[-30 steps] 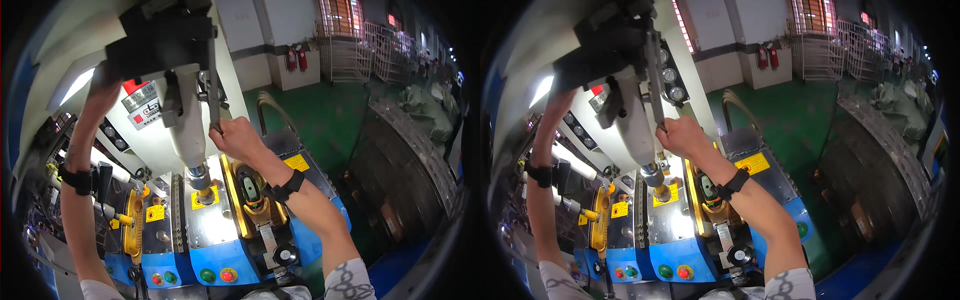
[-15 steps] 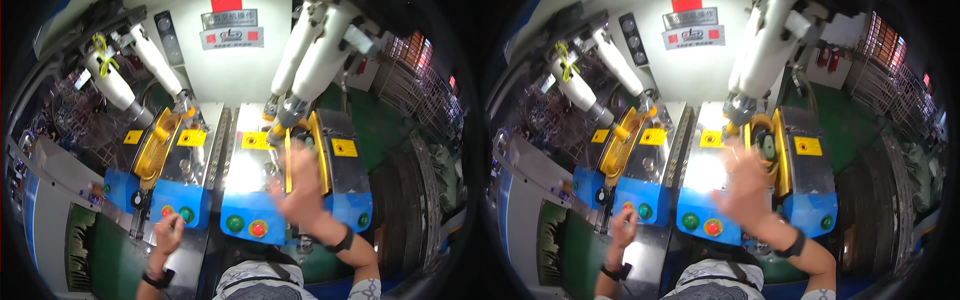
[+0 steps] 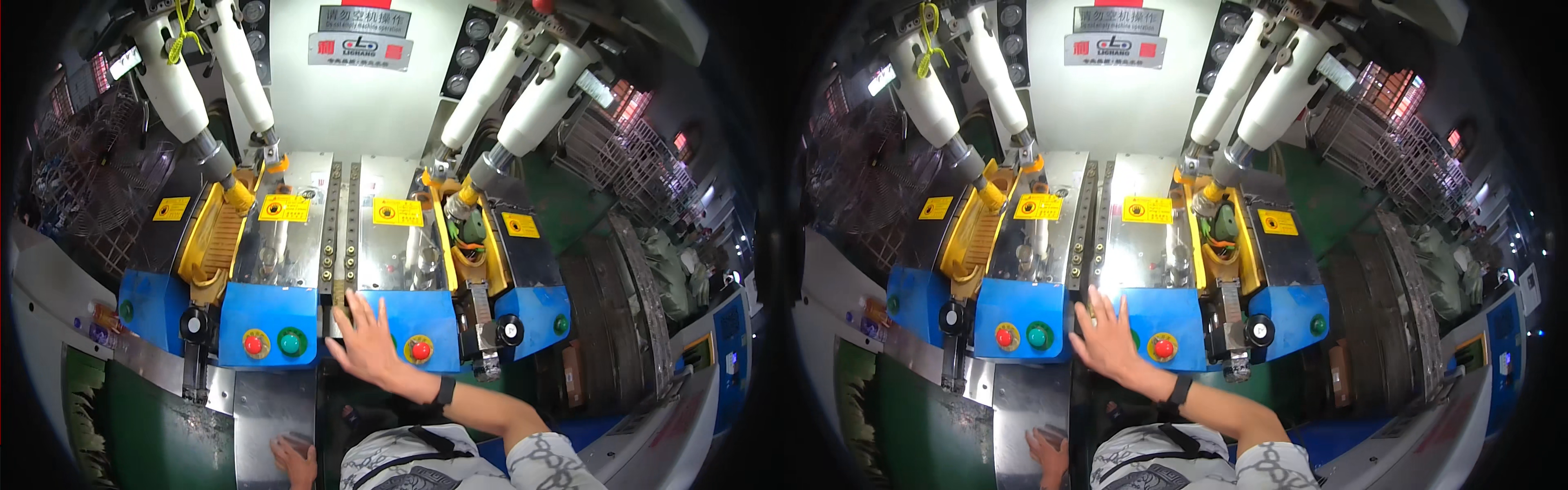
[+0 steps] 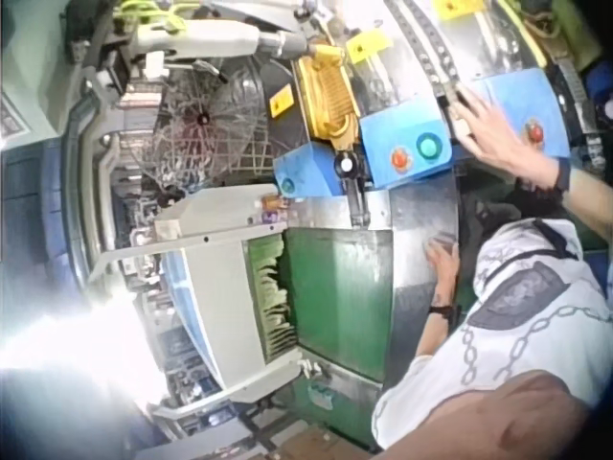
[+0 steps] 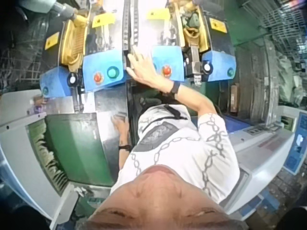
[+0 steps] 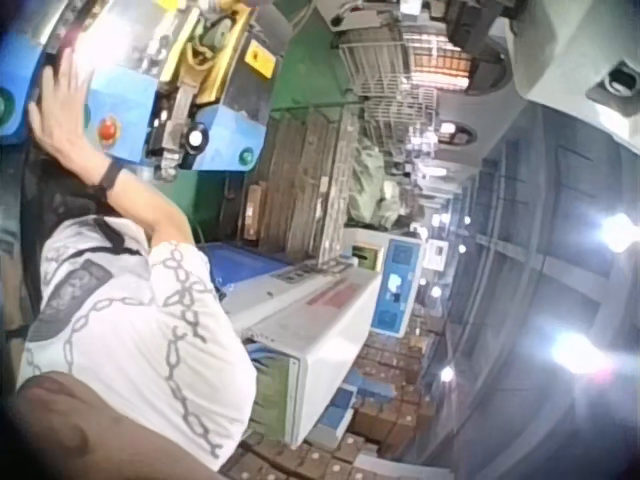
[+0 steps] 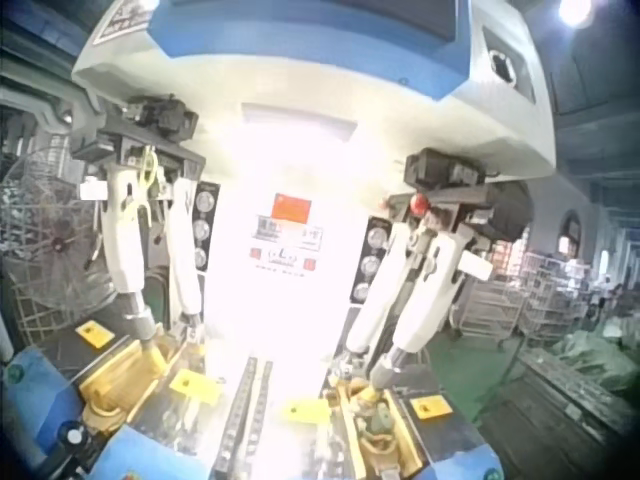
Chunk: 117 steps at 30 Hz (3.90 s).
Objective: Operating industrial machinery to process and assemble components of athletic shoes in a factory environment.
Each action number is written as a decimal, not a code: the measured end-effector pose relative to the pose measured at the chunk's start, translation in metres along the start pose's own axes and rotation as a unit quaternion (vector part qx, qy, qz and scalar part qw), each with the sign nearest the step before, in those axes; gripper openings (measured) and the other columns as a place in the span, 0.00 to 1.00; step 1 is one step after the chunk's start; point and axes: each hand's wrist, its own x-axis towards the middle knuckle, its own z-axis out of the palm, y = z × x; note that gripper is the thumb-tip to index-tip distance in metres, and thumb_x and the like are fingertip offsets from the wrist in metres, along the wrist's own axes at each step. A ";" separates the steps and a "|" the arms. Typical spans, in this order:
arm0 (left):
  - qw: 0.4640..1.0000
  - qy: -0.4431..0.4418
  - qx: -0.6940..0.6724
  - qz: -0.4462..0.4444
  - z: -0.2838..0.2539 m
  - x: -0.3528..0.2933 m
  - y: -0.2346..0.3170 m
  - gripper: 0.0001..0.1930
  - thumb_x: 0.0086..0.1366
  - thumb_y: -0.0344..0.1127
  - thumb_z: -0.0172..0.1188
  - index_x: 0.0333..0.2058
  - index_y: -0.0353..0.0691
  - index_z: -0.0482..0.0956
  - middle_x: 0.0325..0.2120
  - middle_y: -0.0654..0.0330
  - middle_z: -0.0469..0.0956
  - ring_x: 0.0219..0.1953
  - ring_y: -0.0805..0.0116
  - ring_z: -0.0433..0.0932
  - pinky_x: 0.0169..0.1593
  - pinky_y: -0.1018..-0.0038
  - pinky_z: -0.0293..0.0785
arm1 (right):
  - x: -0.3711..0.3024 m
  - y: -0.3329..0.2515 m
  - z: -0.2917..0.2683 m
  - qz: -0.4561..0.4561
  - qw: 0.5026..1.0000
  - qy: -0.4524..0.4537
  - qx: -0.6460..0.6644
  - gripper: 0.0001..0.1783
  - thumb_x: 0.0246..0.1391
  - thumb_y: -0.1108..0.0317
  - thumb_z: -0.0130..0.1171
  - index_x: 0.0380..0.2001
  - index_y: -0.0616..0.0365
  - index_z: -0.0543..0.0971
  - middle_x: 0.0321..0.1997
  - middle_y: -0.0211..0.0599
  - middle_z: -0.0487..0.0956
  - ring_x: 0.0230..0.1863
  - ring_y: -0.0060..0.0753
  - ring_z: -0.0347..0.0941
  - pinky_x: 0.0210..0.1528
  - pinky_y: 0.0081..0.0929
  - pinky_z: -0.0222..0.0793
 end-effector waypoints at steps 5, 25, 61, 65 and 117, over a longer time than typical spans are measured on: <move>0.998 -0.056 0.036 -0.003 -0.006 0.025 -0.015 0.59 0.48 0.56 0.67 0.67 0.31 0.38 0.66 0.34 0.31 0.69 0.39 0.31 0.67 0.44 0.30 | -0.032 -0.034 -0.027 -0.097 0.967 -0.005 0.237 0.24 0.53 0.63 0.60 0.51 0.61 0.71 0.56 0.51 0.70 0.58 0.53 0.66 0.60 0.55 0.59; 0.986 -0.130 0.104 -0.019 0.019 0.046 -0.022 0.59 0.52 0.63 0.62 0.69 0.44 0.33 0.67 0.33 0.27 0.69 0.33 0.27 0.65 0.37 0.36 | -0.212 0.111 0.006 0.156 0.884 -0.412 0.154 0.22 0.58 0.54 0.49 0.50 0.54 0.74 0.44 0.52 0.79 0.44 0.58 0.75 0.50 0.48 0.69; 0.983 -0.131 0.101 0.084 0.001 -0.008 -0.114 0.54 0.53 0.61 0.62 0.68 0.38 0.44 0.68 0.37 0.33 0.68 0.30 0.33 0.66 0.40 0.35 | -0.202 0.049 0.171 0.077 0.828 -0.539 0.136 0.20 0.58 0.55 0.47 0.49 0.52 0.75 0.48 0.47 0.78 0.51 0.54 0.73 0.53 0.41 0.68; 0.993 -0.044 0.078 -0.071 0.001 -0.031 -0.134 0.57 0.52 0.67 0.60 0.68 0.37 0.42 0.68 0.36 0.32 0.68 0.28 0.36 0.66 0.41 0.36 | -0.146 -0.011 0.177 -0.028 0.832 -0.528 0.168 0.20 0.56 0.58 0.50 0.49 0.57 0.74 0.51 0.47 0.76 0.57 0.50 0.69 0.55 0.41 0.68; 0.991 0.027 -0.017 -0.129 0.032 -0.065 -0.136 0.63 0.48 0.82 0.46 0.69 0.45 0.32 0.68 0.39 0.24 0.70 0.39 0.22 0.61 0.33 0.18 | -0.096 -0.095 0.225 -0.278 0.835 -0.464 -0.098 0.57 0.45 0.41 0.62 0.67 0.64 0.49 0.69 0.70 0.47 0.72 0.67 0.38 0.68 0.58 0.39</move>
